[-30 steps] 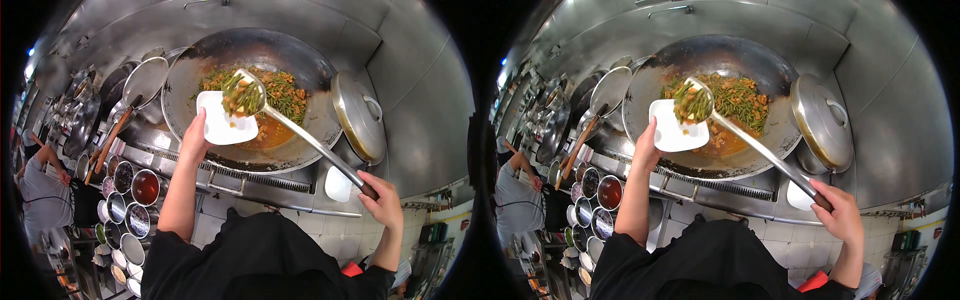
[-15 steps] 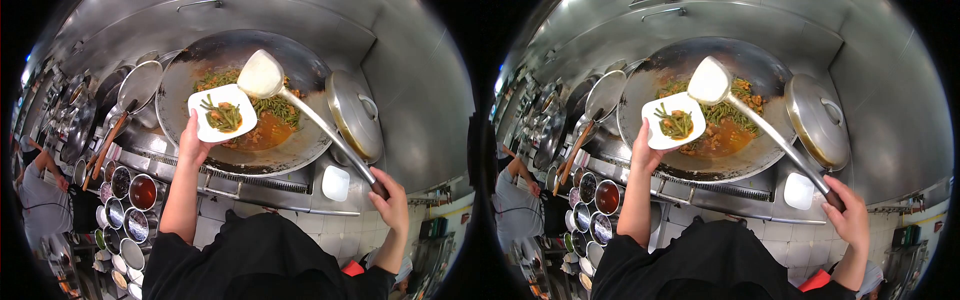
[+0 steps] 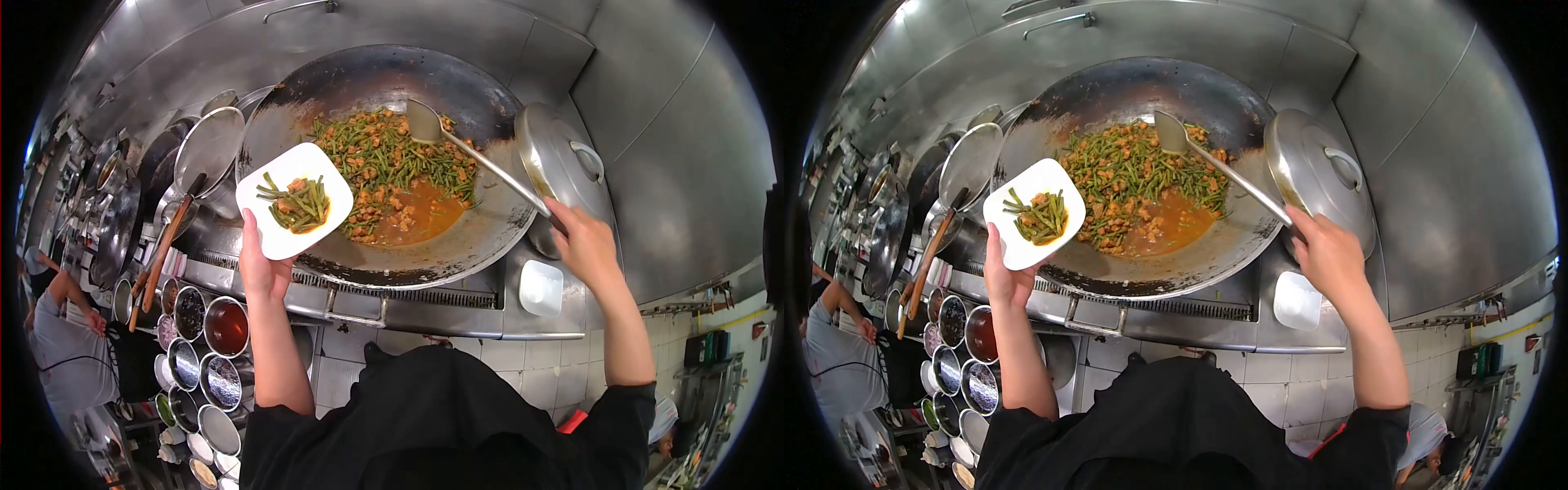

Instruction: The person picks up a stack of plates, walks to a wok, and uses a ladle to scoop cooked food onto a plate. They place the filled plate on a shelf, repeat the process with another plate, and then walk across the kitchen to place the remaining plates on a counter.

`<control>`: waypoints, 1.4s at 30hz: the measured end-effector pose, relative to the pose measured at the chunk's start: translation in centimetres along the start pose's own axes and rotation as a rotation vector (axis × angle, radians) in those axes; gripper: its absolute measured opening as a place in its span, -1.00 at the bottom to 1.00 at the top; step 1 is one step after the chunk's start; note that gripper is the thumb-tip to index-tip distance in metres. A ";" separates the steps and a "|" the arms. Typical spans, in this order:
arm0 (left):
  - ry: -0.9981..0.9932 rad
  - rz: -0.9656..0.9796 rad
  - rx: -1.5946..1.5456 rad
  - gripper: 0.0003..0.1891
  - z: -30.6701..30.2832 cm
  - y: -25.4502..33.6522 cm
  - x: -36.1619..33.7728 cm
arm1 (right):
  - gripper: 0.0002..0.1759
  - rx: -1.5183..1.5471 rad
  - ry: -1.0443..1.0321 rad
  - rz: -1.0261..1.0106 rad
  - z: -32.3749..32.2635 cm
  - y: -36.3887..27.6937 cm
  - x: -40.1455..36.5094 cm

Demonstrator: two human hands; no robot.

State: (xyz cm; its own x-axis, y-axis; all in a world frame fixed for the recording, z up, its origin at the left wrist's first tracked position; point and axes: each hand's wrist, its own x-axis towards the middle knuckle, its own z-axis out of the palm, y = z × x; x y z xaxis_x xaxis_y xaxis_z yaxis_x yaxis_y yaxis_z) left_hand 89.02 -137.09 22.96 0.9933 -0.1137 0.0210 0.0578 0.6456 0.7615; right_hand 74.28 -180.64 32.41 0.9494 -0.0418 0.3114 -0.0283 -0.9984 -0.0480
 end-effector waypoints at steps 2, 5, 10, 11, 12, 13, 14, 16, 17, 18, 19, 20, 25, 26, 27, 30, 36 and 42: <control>0.033 0.005 -0.028 -0.38 -0.6 0.0 -0.2 | -0.55 -0.053 0.025 -0.025 1.5 -0.4 2.2; 0.071 0.005 -0.040 -0.38 -1.3 0.2 -0.8 | -0.52 -0.118 0.084 -0.098 3.3 -0.5 4.9; 0.087 0.019 -0.030 -0.38 -2.2 0.6 -1.8 | -0.48 -0.156 -0.009 -0.176 4.7 -0.2 5.7; 0.101 0.022 -0.022 -0.37 -2.2 0.7 -2.0 | -0.48 -0.154 -0.012 -0.180 4.5 -0.3 5.5; 0.115 0.025 -0.014 -0.37 -2.3 0.8 -2.1 | -0.48 -0.142 -0.037 -0.156 3.8 -0.5 5.0; 0.120 0.024 -0.015 -0.37 -2.4 0.8 -2.3 | -0.48 -0.131 -0.062 -0.132 3.1 -0.6 4.4; 0.131 0.027 -0.005 -0.37 -2.4 0.8 -2.3 | -0.48 -0.129 -0.065 -0.133 2.7 -0.6 4.0; 0.141 0.027 0.006 -0.36 -2.5 0.7 -2.3 | -0.47 -0.126 -0.103 -0.119 1.7 -0.3 3.2; 0.128 0.021 -0.003 -0.37 -2.6 0.6 -2.2 | -0.47 -0.125 -0.106 -0.118 1.2 -0.2 2.8; 0.116 0.014 -0.013 -0.37 -2.6 0.5 -2.2 | -0.46 -0.117 -0.140 -0.124 0.7 -0.2 2.3; 0.116 0.010 -0.012 -0.37 -2.4 0.4 -2.2 | -0.45 -0.108 -0.175 -0.130 0.3 -0.2 1.9; 0.121 0.008 -0.006 -0.37 -2.2 0.3 -2.2 | -0.45 -0.107 -0.178 -0.128 0.0 -0.2 1.4; 0.120 -0.007 0.006 -0.39 -1.0 -0.2 -2.1 | -0.45 -0.049 -0.275 -0.096 -0.6 0.2 -0.7; 0.116 -0.004 0.005 -0.39 -1.0 -0.3 -2.0 | -0.45 -0.051 -0.276 -0.095 -0.9 0.3 -1.1; 0.113 0.000 0.005 -0.39 -1.1 -0.4 -2.0 | -0.45 -0.018 -0.274 -0.101 -1.2 0.6 -1.4; 0.100 -0.007 -0.011 -0.39 -1.1 -0.7 -1.8 | -0.43 0.034 -0.252 -0.091 -2.2 1.5 -2.2; 0.090 -0.024 -0.024 -0.40 -0.2 -0.5 -2.1 | -0.44 0.002 -0.234 -0.028 -3.3 0.7 -2.5; 0.067 -0.019 -0.036 -0.41 -0.7 -0.8 -2.0 | -0.47 0.119 -0.334 -0.021 0.6 0.0 -0.7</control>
State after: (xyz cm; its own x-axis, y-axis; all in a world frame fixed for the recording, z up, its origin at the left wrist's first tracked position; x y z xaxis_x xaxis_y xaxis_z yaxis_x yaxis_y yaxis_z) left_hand 87.03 -136.88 21.87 0.9964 -0.0761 -0.0376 0.0790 0.6705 0.7377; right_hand 73.81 -180.62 31.65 0.9998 0.0130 -0.0131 0.0108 -0.9869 -0.1610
